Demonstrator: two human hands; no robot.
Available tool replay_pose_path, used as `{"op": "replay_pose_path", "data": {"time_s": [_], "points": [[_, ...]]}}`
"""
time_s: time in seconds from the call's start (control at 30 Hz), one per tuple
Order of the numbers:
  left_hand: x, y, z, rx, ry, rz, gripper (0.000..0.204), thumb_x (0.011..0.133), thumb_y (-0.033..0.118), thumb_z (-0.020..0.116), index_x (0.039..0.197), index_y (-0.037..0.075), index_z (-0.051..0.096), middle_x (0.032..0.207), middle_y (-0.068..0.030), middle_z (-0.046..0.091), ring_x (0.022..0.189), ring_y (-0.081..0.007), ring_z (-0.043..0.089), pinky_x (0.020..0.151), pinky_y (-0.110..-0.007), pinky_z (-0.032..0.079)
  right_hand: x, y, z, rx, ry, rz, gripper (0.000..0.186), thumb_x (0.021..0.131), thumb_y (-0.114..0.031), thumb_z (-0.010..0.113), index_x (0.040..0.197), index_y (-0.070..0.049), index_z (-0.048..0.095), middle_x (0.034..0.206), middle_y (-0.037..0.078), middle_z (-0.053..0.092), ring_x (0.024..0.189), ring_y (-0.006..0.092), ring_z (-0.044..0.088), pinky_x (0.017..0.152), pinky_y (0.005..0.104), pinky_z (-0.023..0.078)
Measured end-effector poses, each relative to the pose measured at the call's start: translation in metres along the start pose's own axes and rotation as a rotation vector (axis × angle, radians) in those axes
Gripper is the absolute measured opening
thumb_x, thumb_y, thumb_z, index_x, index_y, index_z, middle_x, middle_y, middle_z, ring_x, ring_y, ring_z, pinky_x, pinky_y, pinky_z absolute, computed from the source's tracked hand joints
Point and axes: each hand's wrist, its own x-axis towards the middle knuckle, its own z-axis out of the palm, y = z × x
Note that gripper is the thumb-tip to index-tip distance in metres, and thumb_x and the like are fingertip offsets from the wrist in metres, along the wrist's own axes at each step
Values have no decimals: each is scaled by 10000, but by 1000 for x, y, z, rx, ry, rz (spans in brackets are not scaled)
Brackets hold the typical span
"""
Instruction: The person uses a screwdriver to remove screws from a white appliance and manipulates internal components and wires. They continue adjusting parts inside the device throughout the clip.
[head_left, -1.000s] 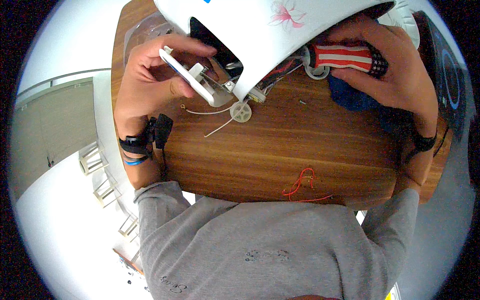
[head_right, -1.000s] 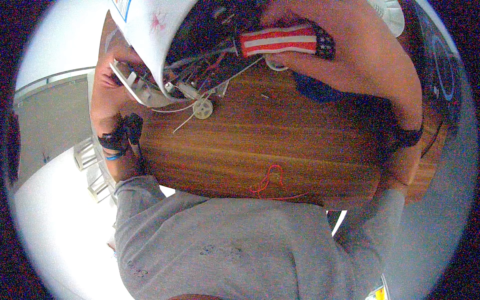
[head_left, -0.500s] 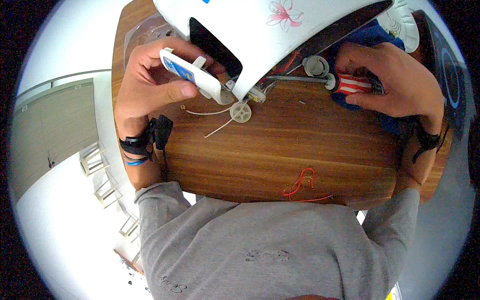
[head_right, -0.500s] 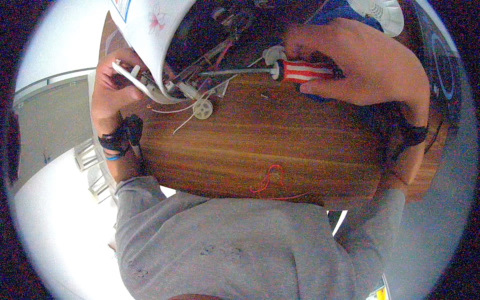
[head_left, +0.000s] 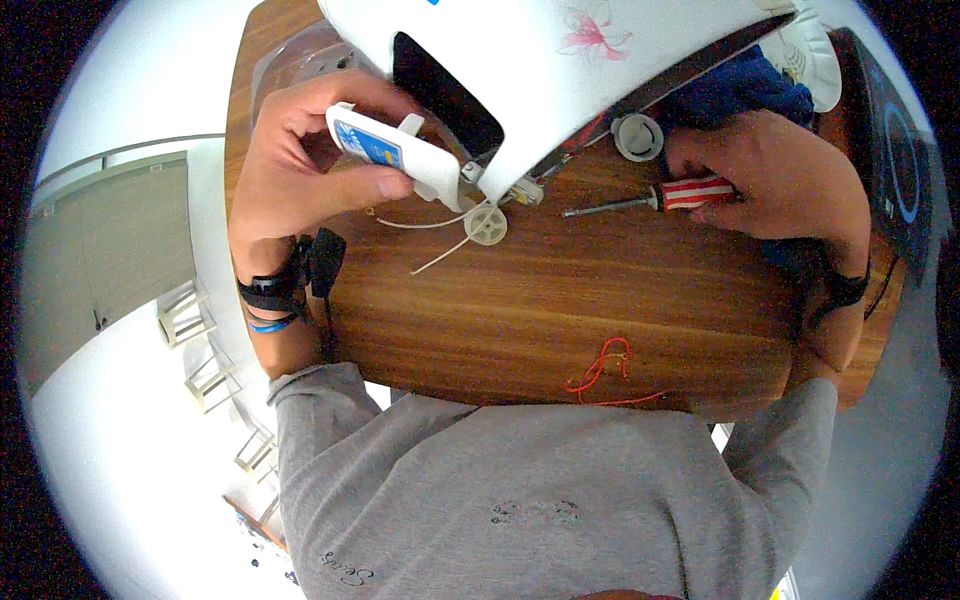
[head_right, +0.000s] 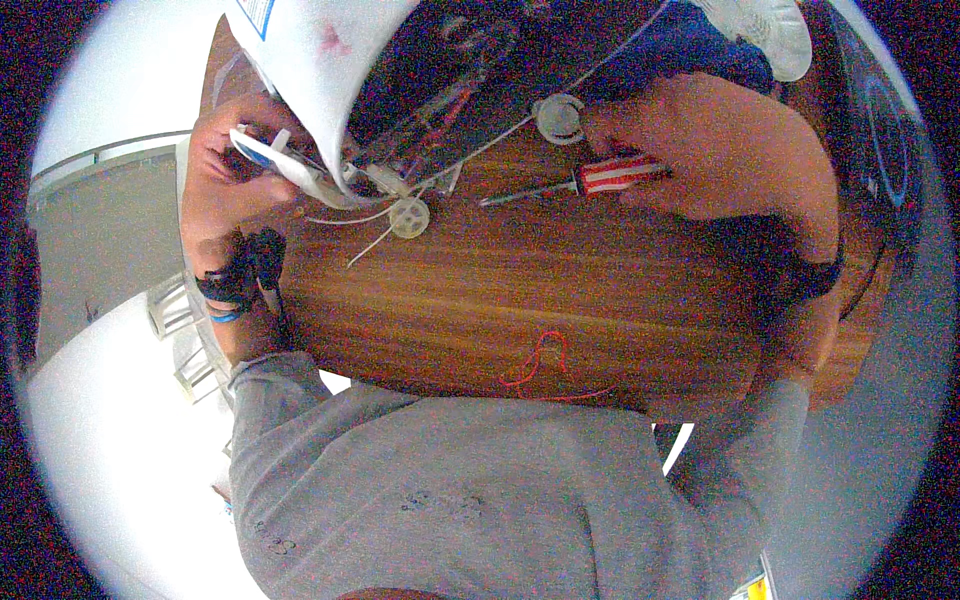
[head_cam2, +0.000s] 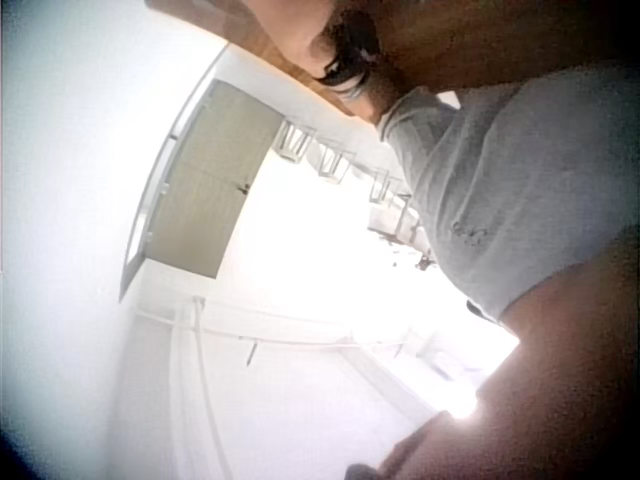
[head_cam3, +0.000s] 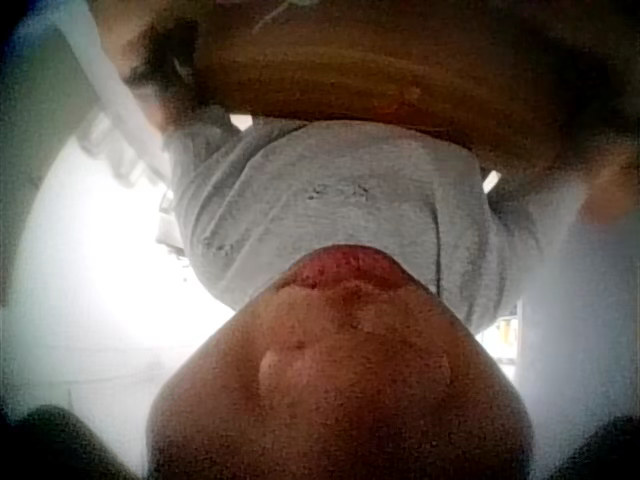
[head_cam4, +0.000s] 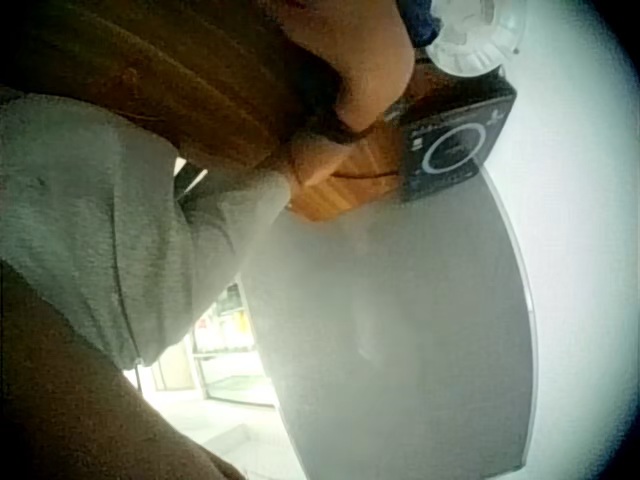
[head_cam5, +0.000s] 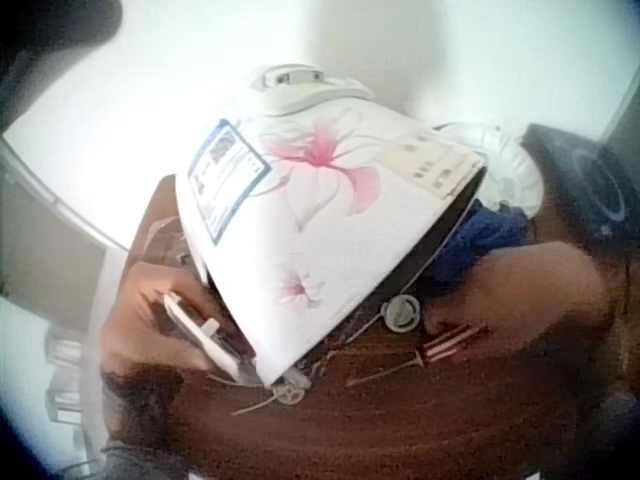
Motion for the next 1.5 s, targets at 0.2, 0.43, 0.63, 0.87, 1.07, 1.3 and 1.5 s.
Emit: {"op": "replay_pose_path", "data": {"time_s": [0.2, 0.43, 0.63, 0.87, 1.07, 1.3, 1.5], "points": [[8, 5, 18, 213, -42, 83, 350, 722, 20, 862, 1041, 22, 717, 965, -36, 724, 884, -99, 672, 793, -233, 521, 2, 8, 19, -48, 233, -31, 418, 771, -185, 749, 1148, -61, 620, 941, 185, 695, 867, 388, 668, 757, 468, 529], [4, 11, 46, 350, 50, 212, 356, 728, 57, 858, 1058, 43, 725, 977, -73, 752, 884, -170, 723, 780, -276, 554, -1, -3, 18, -79, 231, 199, 411, 773, -161, 757, 1156, -57, 652, 1105, 182, 681, 1009, 403, 641, 916, 437, 519], [3, 24, 47, 487, 33, 288, 343, 716, 127, 871, 1028, 58, 746, 981, -76, 762, 861, -218, 741, 760, -304, 567, 0, -41, 1, -300, 413, -30, 364, 790, -155, 746, 1141, -82, 677, 1201, 132, 667, 1088, 365, 624, 970, 427, 504], [5, 40, 36, 651, 6, 277, 350, 719, 180, 868, 1024, 69, 739, 961, -85, 756, 838, -264, 738, 712, -333, 568, -5, -25, 13, -496, 556, 69, 306, 828, -251, 725, 1064, -71, 650, 1121, 133, 671, 971, 347, 657, 848, 441, 541], [10, 55, 42, 681, -26, 304, 346, 736, 198, 847, 1037, 74, 730, 962, -96, 752, 844, -283, 734, 720, -348, 573, -30, -41, 6, -393, 975, -313, 403, 746, -286, 821, 1014, -75, 608, 1048, 97, 699, 923, 305, 680, 769, 449, 572], [21, 71, 50, 719, -54, 311, 346, 806, 199, 785, 1108, 61, 688, 927, -160, 720, 822, -350, 709, 716, -408, 566, -13, -64, -19, -849, 1221, -425, 369, 807, -485, 733, 1119, -288, 737, 1189, -68, 693, 1105, 210, 599, 1003, 423, 446], [27, 75, 49, 650, -183, 209, 296, 902, 224, 683, 1135, 43, 668, 920, -200, 701, 825, -396, 688, 730, -466, 559, 5, -49, -16, -820, 1177, -377, 372, 788, -500, 734, 1105, -306, 728, 1315, -130, 635, 1264, 198, 490, 1133, 448, 312]]}}
